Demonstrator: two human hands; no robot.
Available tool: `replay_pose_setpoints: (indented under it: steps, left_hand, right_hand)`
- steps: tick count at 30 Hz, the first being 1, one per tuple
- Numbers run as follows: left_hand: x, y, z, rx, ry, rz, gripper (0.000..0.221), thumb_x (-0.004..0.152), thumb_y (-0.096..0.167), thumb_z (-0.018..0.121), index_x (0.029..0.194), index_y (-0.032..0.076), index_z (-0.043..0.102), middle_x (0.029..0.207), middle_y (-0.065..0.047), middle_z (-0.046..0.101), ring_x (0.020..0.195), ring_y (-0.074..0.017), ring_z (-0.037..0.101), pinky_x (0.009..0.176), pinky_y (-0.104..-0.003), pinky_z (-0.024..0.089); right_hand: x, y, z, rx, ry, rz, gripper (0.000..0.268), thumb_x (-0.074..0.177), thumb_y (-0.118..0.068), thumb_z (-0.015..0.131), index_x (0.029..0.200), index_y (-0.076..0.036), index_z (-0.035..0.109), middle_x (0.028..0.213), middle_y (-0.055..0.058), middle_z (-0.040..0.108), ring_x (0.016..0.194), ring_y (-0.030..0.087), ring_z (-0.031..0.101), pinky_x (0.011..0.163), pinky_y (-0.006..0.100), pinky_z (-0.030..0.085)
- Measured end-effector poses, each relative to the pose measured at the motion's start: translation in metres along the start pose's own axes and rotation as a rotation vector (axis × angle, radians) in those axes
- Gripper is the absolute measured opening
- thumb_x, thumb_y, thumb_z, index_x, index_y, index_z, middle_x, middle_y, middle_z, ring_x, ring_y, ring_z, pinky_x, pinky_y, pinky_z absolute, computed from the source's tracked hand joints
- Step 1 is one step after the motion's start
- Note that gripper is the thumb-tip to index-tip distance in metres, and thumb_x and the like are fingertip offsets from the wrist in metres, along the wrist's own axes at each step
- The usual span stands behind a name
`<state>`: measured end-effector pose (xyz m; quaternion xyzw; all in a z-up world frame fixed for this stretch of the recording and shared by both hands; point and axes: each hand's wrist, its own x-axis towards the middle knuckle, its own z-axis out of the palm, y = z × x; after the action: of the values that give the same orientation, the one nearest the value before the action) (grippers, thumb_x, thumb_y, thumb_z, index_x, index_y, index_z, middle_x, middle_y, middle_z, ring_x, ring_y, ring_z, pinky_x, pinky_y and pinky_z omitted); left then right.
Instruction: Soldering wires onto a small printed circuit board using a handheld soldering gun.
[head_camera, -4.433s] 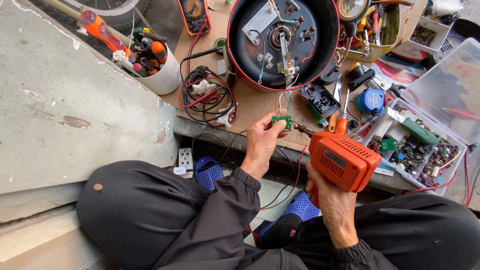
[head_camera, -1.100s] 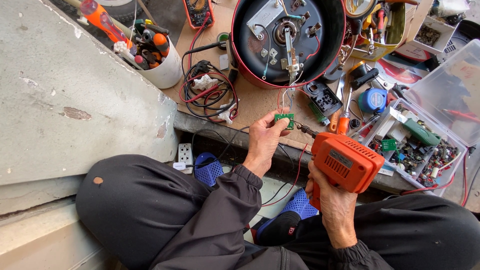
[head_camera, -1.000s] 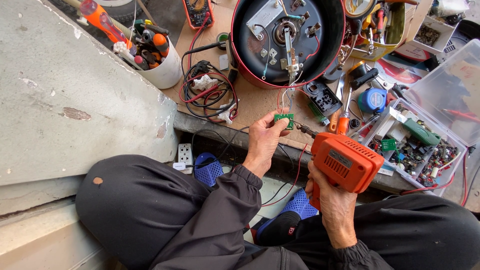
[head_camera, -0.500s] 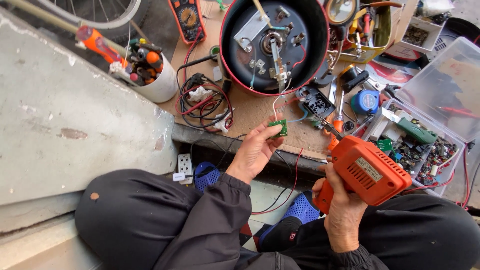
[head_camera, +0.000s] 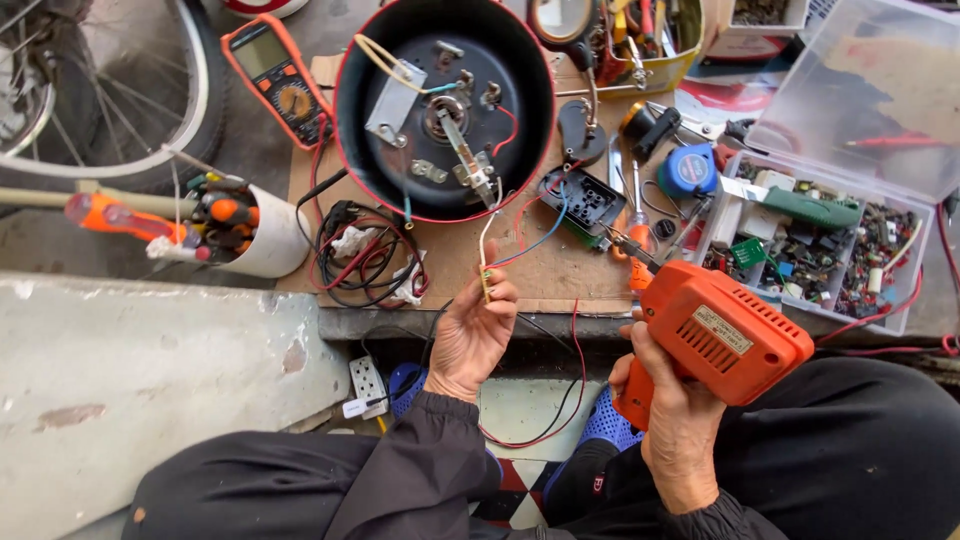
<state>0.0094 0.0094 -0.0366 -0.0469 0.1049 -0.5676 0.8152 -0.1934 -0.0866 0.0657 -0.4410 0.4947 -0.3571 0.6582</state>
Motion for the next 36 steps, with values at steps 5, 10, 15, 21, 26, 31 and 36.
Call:
replay_pose_setpoints:
  steps: [5,10,15,21,26,31,36]
  left_hand:
    - [-0.001,0.003,-0.004,-0.108,0.018,-0.006,0.063,0.108,-0.005,0.062,0.167,0.009,0.045,0.123,-0.008,0.061,0.100,-0.0146,0.057,0.083,-0.022,0.057]
    - [-0.002,0.000,-0.004,-0.117,0.024,-0.005,0.056,0.111,-0.003,0.060,0.165,0.007,0.048,0.123,-0.009,0.060,0.102,-0.0148,0.055,0.087,-0.022,0.058]
    - [0.002,0.003,-0.014,-0.048,0.069,0.020,0.057,0.110,-0.002,0.062,0.164,0.009,0.051,0.126,-0.009,0.061,0.103,-0.0136,0.057,0.085,-0.022,0.058]
    - [0.004,0.003,-0.013,-0.042,0.096,0.006,0.054,0.109,-0.003,0.063,0.161,0.008,0.054,0.130,-0.009,0.059,0.104,-0.0149,0.059,0.086,-0.022,0.060]
    - [0.006,0.001,-0.011,0.008,0.129,-0.002,0.052,0.108,-0.004,0.064,0.158,0.010,0.057,0.141,-0.013,0.064,0.102,-0.0149,0.061,0.085,-0.021,0.060]
    - [0.011,-0.005,-0.006,0.149,0.241,0.032,0.046,0.103,-0.004,0.069,0.147,0.007,0.064,0.136,-0.012,0.064,0.102,-0.0163,0.063,0.083,-0.021,0.062]
    - [0.015,-0.016,0.005,0.460,0.374,0.125,0.041,0.101,0.000,0.072,0.142,0.004,0.069,0.140,-0.015,0.069,0.103,-0.0123,0.068,0.085,-0.020,0.062]
  right_hand:
    - [0.004,0.001,-0.001,0.011,-0.009,0.012,0.041,0.096,-0.015,0.076,0.134,-0.002,0.070,0.113,0.015,0.078,0.061,0.021,0.067,0.048,0.034,0.054]
    - [0.006,0.007,-0.003,-0.004,0.001,0.017,0.043,0.095,-0.012,0.075,0.135,0.000,0.067,0.115,0.020,0.078,0.063,0.024,0.068,0.057,0.037,0.058]
    - [0.006,0.010,-0.002,0.014,-0.013,-0.016,0.040,0.096,-0.009,0.075,0.134,0.000,0.068,0.117,0.019,0.078,0.063,0.024,0.068,0.058,0.036,0.058]
    - [0.005,0.008,0.000,0.004,-0.022,-0.025,0.041,0.095,-0.009,0.076,0.135,-0.001,0.069,0.118,0.018,0.078,0.062,0.023,0.068,0.059,0.036,0.058]
    - [0.006,0.009,-0.001,0.004,-0.022,-0.010,0.044,0.094,-0.010,0.076,0.137,-0.002,0.069,0.125,0.018,0.079,0.063,0.023,0.068,0.059,0.036,0.059]
    - [0.004,0.005,0.000,-0.024,-0.033,0.007,0.040,0.095,-0.011,0.075,0.133,0.002,0.071,0.111,0.021,0.078,0.059,0.022,0.066,0.050,0.035,0.053]
    - [-0.005,0.014,-0.007,-0.092,-0.074,-0.032,0.026,0.096,-0.005,0.075,0.119,0.007,0.073,0.101,0.019,0.079,0.060,0.022,0.066,0.054,0.034,0.055]
